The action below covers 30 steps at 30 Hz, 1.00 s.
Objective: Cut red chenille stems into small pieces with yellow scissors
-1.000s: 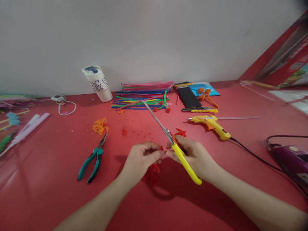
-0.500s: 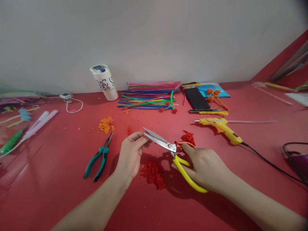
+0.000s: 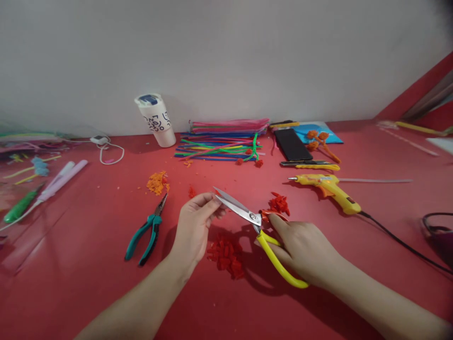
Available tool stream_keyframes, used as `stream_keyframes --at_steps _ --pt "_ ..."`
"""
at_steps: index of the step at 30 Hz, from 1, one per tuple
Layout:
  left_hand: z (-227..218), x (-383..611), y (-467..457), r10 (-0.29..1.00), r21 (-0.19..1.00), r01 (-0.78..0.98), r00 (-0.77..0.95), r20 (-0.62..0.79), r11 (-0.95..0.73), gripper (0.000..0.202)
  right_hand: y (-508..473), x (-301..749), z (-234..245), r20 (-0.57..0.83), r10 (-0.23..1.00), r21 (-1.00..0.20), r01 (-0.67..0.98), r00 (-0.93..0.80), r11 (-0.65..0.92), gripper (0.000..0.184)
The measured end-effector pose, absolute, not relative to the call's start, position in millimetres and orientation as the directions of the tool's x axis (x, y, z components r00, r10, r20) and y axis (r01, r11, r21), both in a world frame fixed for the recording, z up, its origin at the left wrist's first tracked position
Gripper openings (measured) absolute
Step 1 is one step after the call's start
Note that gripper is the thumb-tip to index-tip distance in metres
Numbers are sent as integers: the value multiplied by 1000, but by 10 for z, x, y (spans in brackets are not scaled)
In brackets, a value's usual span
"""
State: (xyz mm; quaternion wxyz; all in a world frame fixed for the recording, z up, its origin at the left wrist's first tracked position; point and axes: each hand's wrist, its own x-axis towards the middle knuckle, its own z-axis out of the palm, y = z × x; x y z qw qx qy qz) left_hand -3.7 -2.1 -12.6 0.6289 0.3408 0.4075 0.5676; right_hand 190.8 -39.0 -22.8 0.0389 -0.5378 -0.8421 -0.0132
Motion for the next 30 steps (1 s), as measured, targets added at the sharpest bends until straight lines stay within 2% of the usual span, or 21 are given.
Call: stream_keyframes --at_steps 10,30 --pt "-104 -32 -26 989 903 -414 -27 -143 119 4 -392 1912 -262 123 898 6 905 -423 426 44" --pt "-85 -45 -35 989 902 -413 -16 -144 124 5 -390 1912 -251 161 905 22 918 -394 395 46"
